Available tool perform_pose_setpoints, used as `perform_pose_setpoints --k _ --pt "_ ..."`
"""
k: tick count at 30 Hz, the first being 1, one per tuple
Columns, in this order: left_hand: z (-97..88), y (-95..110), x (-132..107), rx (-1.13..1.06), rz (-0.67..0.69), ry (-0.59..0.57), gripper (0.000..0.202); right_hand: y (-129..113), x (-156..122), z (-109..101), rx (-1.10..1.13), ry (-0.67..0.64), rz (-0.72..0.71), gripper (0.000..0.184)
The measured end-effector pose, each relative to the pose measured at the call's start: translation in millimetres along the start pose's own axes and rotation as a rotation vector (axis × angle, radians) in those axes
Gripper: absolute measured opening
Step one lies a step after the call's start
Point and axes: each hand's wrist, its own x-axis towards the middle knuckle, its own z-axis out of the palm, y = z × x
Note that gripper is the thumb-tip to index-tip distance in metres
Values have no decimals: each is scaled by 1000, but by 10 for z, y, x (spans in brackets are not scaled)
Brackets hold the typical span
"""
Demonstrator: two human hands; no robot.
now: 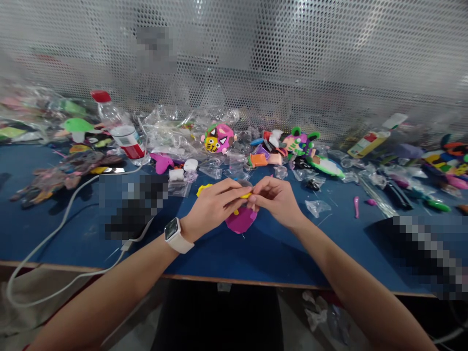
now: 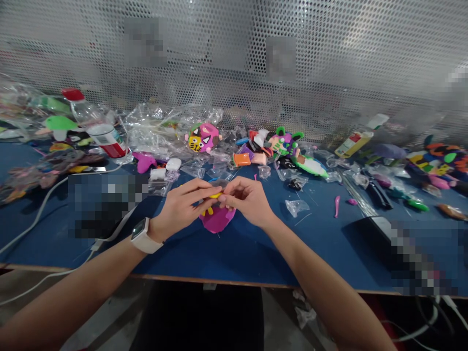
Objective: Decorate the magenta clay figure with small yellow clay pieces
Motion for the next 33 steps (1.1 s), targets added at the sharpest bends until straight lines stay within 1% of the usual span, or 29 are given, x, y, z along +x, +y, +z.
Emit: perform_pose_setpoints --k 2,4,8,13,18,24,29,33 --pt "-1 -4 -2 1 10 -2 26 -2 0 -1 -5 12 -15 30" --pt "-4 -5 -3 -3 20 4 25 -10 0 -6 1 -4 -11 30" --pt "-9 3 -1 21 39 19 23 -16 1 -9 21 -49 44 32" --pt "-7 0 1 48 26 -10 23 -15 3 -1 90 -31 37 40" --pt "-2 -7 3 26 25 2 19 -20 -5 -1 85 -57 72 34" --pt "4 -13 -5 41 25 -10 23 -19 8 7 86 16 43 39" --pt "-6 -7 2 46 28 -8 18 -19 3 5 59 -14 66 39" --pt "-6 1 4 78 27 -7 18 -2 -9 7 41 -6 45 37"
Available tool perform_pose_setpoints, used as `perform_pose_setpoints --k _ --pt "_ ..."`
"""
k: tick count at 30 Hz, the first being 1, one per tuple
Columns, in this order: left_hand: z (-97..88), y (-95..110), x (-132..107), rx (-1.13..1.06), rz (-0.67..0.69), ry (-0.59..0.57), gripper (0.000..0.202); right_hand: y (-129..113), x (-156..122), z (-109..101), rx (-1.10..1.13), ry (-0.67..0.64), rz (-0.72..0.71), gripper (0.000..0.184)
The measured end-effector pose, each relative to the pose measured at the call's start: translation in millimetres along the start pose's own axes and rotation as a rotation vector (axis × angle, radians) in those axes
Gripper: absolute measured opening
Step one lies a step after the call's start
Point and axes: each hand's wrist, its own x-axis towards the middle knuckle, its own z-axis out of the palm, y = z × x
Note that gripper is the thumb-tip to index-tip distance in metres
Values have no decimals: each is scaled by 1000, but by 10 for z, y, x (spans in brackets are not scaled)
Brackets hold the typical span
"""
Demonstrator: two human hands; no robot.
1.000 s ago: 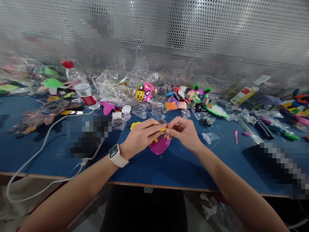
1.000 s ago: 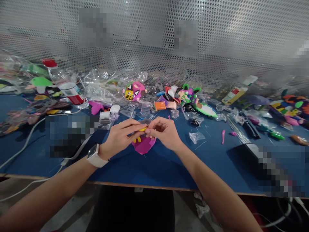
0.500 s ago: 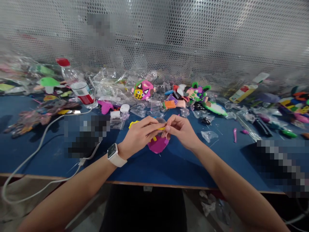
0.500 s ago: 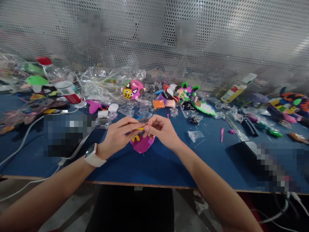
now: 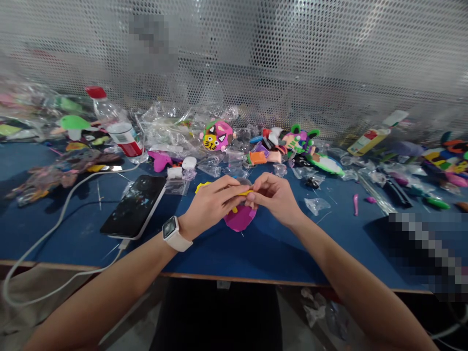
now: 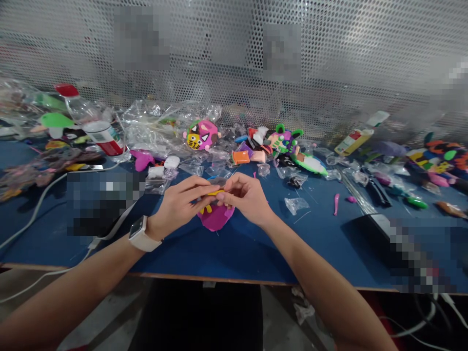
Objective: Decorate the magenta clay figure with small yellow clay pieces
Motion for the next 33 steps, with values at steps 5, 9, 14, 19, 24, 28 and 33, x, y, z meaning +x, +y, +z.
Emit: perform_pose_setpoints --k 5,9,14,19,24,28,33 --pt "19 2 -9 1 -9 14 17 9 -3 15 -47 18 -11 35" --pt "20 -4 -12 41 -7 28 19 8 -13 17 -36 58 -32 31" --pt "20 -15 -16 54 2 20 15 5 -36 -14 -45 15 -75 30" --pt "36 -29 -31 56 -5 13 15 -24 -51 -19 -296 31 -183 19" --pt "46 -35 -51 44 -78 10 16 -47 -70 -11 -563 14 -310 9" --pt "52 -45 -60 36 -94 0 14 -39 -83 -14 -619 52 -349 8" --pt "65 -60 -58 35 -75 30 15 -20 -78 -35 -706 100 -370 16"
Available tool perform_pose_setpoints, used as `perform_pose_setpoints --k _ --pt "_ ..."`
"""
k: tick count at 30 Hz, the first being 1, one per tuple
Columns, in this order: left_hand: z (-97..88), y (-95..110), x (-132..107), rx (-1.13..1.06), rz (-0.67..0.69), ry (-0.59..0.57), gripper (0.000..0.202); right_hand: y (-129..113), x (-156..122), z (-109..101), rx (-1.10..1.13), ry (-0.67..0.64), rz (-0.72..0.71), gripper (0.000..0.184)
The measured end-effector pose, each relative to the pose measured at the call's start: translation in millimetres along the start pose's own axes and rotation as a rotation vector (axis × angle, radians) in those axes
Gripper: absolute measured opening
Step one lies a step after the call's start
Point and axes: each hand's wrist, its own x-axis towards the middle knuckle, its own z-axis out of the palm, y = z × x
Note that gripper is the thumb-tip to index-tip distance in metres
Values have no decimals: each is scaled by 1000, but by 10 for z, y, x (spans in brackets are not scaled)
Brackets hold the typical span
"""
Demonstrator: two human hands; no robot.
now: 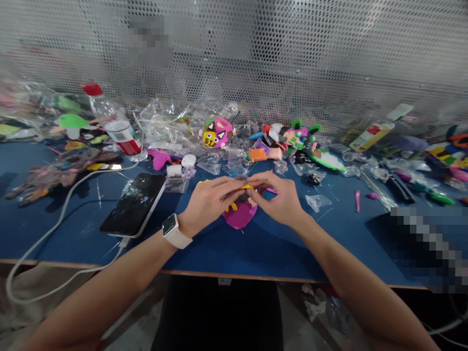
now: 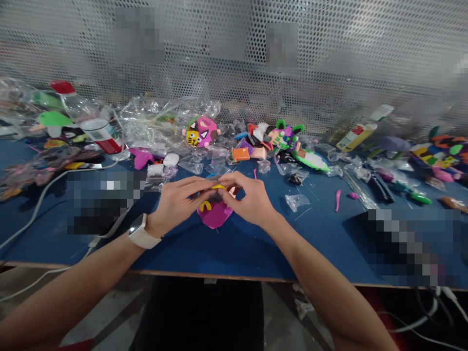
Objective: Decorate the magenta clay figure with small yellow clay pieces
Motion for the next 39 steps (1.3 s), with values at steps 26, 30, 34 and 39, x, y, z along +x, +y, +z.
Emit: perform_pose_setpoints --k 26,30,34,39 --pt "-66 34 30 25 -72 -163 29 2 101 -232 -9 -271 25 5" --pt "-64 16 30 20 -100 -167 33 7 108 -292 -59 -384 -51 6" --pt "-53 16 39 -3 -93 -218 23 7 102 -284 -73 -436 -93 9" --pt "-57 27 51 -8 -108 -314 20 7 93 -282 -70 -440 -95 9"
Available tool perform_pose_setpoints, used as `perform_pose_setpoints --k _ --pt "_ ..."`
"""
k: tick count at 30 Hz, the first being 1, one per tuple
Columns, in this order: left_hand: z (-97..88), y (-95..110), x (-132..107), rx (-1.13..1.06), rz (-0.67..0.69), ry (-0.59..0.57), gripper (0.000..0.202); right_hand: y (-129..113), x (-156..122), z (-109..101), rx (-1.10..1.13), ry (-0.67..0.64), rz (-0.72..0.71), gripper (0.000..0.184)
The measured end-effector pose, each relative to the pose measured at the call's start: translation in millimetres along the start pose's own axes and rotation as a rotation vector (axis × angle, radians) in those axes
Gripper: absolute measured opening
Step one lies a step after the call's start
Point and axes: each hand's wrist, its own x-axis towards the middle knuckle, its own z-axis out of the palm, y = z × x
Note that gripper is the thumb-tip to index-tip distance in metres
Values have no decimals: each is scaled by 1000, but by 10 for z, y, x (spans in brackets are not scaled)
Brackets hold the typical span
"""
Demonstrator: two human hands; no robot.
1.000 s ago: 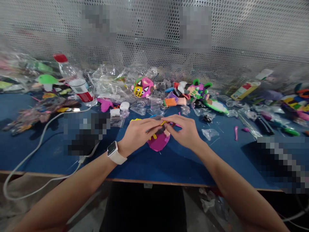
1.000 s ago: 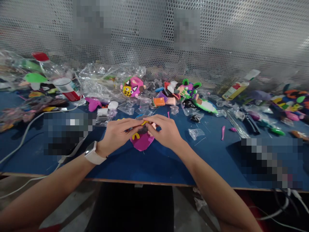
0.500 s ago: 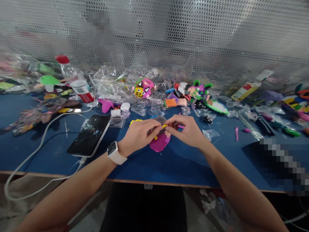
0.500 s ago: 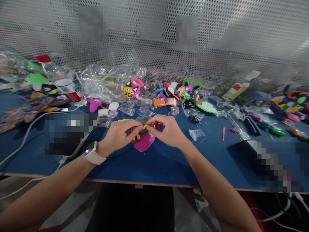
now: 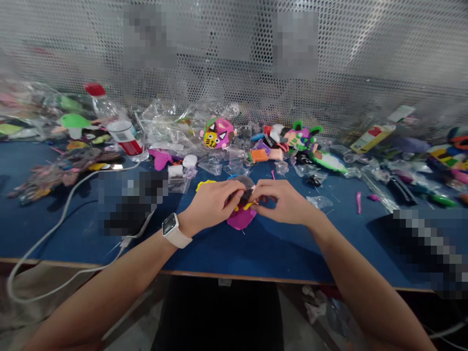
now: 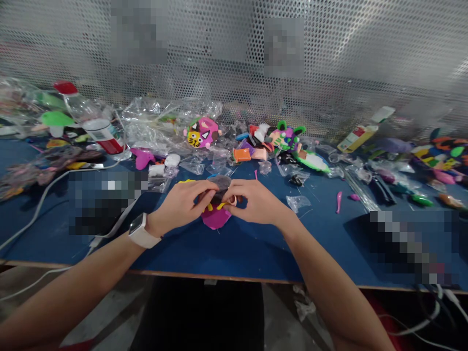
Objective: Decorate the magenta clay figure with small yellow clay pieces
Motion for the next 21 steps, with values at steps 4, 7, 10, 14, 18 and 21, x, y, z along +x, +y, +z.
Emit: perform_pose_setpoints --k 4,7,10,14,18,21 --pt "-15 10 3 -48 14 -34 14 0 -2 -1 -26 -11 9 8" --pt "-19 14 7 -65 71 -83 10 1 9 12 -29 -3 9 4" --pt "-15 14 12 -47 107 -146 8 -1 19 31 -30 10 27 4" --pt "-10 10 15 -49 105 -167 6 -8 26 52 12 -7 68 4" --pt "-19 20 13 -57 97 -160 5 -10 28 56 51 -25 117 4" --pt "-26 33 12 -65 105 -164 4 -7 28 50 55 -29 118 4"
